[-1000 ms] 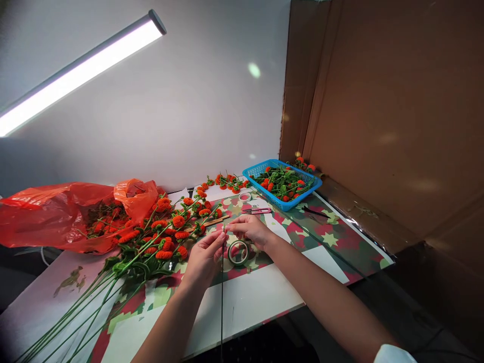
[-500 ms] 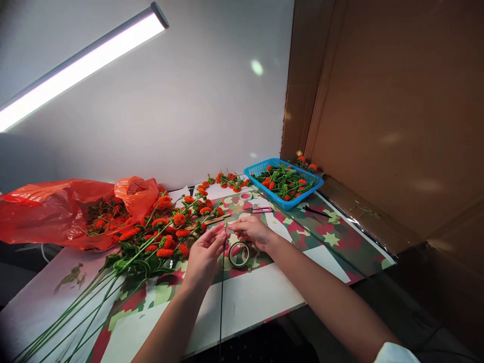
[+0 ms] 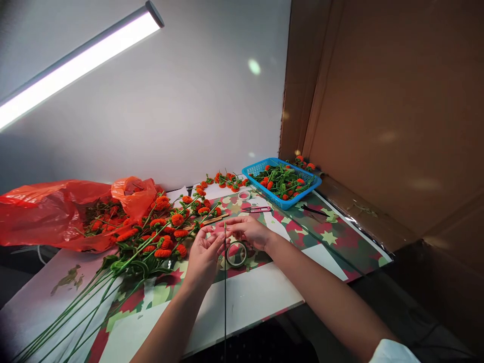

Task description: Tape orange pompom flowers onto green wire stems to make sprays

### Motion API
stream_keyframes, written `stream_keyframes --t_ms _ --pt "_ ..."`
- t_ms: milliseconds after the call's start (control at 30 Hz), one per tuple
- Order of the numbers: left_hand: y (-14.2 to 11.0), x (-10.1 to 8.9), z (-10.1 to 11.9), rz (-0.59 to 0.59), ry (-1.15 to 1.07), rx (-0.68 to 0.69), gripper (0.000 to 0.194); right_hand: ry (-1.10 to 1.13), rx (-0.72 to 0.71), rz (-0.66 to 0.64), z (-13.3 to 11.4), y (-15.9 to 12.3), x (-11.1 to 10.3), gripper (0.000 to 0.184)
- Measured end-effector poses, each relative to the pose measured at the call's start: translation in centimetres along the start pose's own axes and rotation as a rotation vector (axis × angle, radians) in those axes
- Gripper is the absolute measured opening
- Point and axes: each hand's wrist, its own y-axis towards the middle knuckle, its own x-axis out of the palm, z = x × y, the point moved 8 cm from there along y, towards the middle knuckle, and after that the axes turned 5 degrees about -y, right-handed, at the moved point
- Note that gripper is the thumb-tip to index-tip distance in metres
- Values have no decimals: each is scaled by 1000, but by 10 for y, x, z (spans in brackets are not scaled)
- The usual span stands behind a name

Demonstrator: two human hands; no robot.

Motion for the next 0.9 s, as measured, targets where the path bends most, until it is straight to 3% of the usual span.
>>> stream_keyframes --t_ms 133,333,533,733,900 --pt "-1 2 -1 -12 -18 -35 39 43 1 23 0 0 -1 16" --pt "0 3 3 -35 72 -3 39 -4 -27 11 -1 1 1 18" --pt "1 4 1 -44 -10 -31 38 48 -16 86 -1 0 -5 15" --pt "1 3 1 1 -61 -52 43 82 -54 -6 -3 1 1 19" --pt "0 5 0 -13 -59 -70 42 68 -50 -6 -1 1 6 29"
